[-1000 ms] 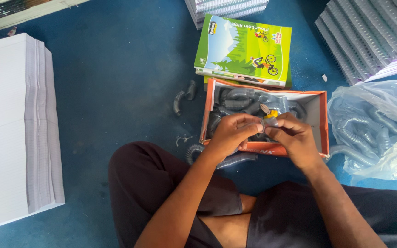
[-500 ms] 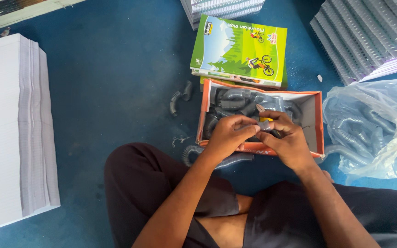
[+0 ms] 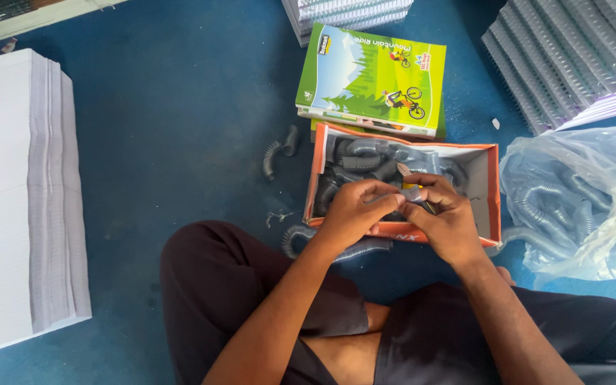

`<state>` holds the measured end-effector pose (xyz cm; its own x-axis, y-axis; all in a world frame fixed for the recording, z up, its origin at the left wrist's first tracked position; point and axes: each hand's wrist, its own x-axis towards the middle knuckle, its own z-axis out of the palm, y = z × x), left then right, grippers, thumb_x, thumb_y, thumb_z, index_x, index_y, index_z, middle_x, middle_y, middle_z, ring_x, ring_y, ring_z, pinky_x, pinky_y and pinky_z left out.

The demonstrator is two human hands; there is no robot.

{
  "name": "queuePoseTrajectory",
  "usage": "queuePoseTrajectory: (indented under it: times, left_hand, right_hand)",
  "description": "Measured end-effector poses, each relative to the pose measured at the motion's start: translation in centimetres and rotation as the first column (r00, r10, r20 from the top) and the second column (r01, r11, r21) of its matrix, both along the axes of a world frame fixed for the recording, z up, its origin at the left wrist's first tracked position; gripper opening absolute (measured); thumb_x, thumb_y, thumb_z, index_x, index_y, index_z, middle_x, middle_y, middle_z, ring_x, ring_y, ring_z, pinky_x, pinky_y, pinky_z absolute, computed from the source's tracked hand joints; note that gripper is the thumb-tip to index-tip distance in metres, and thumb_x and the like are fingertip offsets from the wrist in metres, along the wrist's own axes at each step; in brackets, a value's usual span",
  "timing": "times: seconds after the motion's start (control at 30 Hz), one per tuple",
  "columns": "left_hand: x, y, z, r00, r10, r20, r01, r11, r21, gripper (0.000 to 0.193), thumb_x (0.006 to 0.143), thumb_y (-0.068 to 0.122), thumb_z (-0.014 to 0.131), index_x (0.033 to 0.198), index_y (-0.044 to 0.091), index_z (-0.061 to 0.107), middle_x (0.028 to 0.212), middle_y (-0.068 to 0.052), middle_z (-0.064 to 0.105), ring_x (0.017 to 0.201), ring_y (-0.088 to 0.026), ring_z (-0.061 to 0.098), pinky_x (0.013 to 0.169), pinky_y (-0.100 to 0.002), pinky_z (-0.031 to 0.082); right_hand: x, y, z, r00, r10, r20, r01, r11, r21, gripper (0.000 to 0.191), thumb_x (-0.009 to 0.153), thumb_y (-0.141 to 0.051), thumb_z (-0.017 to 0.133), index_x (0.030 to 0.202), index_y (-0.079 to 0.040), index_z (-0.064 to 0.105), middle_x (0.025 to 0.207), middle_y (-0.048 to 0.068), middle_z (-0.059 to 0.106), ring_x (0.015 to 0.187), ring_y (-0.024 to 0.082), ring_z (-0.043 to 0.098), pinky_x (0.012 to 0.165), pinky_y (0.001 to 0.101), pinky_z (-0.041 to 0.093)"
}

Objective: The person sits on the floor and repeatedly picks up coiled telephone cords from a box. They use yellow-handled pliers to cut the cords into shorter segments and place the cut pieces back into the box.

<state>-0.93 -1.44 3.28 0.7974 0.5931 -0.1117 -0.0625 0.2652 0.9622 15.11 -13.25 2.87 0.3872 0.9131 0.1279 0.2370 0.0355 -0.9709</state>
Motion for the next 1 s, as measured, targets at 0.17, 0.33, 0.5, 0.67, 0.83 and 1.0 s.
queuePoseTrajectory:
  times: [0.17,0.33,0.5,0.67,0.83,1.0]
  left_hand:
    - [-0.1,0.2,0.3,1.0,-0.016,0.007,0.017,0.999,-0.05,0.038,0.093,0.023,0.074,0.116,-0.007,0.069,0.083,-0.008,0.069,0.054,-0.005,0.055,0.046,-0.021,0.044]
    - [-0.6,1.0,0.3,0.992,-0.063,0.107,0.076,0.989,-0.128,0.037,0.093,0.019,0.07,0.118,-0.007,0.067,0.096,-0.01,0.075,0.052,-0.006,0.056,0.045,-0.02,0.044]
    - [-0.6,1.1,0.0,0.994,-0.064,0.086,0.074,0.991,-0.11,0.034,0.093,0.016,0.068,0.118,-0.008,0.068,0.096,-0.011,0.076,0.052,-0.006,0.056,0.044,-0.02,0.043]
    - [0.1,0.7,-0.8,0.999,0.012,0.053,-0.005,0.993,-0.12,0.028,0.091,0.014,0.072,0.11,-0.007,0.068,0.083,-0.009,0.071,0.05,-0.005,0.055,0.041,-0.021,0.042]
    - [0.3,0.5,-1.2,0.998,0.062,0.027,-0.059,0.992,-0.11,0.026,0.091,0.013,0.072,0.108,-0.006,0.068,0.076,-0.007,0.067,0.048,-0.004,0.053,0.039,-0.02,0.041]
    - [0.5,0.1,-1.2,0.996,0.063,0.065,-0.058,0.995,-0.081,0.024,0.09,0.011,0.071,0.106,-0.007,0.067,0.087,-0.005,0.071,0.054,-0.003,0.056,0.042,-0.021,0.044]
  right_hand:
    - [0.1,0.0,0.0,0.991,-0.058,-0.123,0.057,0.998,-0.01,0.017,0.088,0.0,0.073,0.104,-0.001,0.075,0.132,0.007,0.059,0.114,0.014,0.062,0.097,0.0295,0.053]
    - [0.6,0.0,0.2,0.978,-0.107,-0.181,0.112,0.994,0.02,0.012,0.09,0.003,0.07,0.101,0.001,0.074,0.129,0.008,0.062,0.113,0.013,0.062,0.097,0.0271,0.051]
    - [0.5,-0.1,0.6,0.976,-0.112,-0.185,0.112,0.994,-0.01,0.013,0.089,0.004,0.07,0.101,0.001,0.075,0.13,0.008,0.062,0.114,0.014,0.063,0.098,0.0271,0.053]
    - [0.5,0.0,0.7,0.98,-0.041,-0.194,0.039,0.999,-0.014,0.018,0.085,0.005,0.073,0.102,0.0,0.075,0.13,0.007,0.06,0.112,0.016,0.064,0.096,0.0298,0.057]
    - [-0.1,0.3,1.2,0.988,-0.01,-0.155,0.022,0.997,0.074,0.029,0.085,0.002,0.078,0.112,-0.004,0.067,0.131,0.008,0.06,0.116,0.018,0.064,0.099,0.0323,0.057]
    - [-1.3,-0.1,3.2,0.984,-0.061,0.166,0.045,0.994,0.095,0.075,0.072,-0.004,0.081,0.14,-0.005,0.049,0.138,0.01,0.057,0.127,0.021,0.056,0.104,0.0367,0.046]
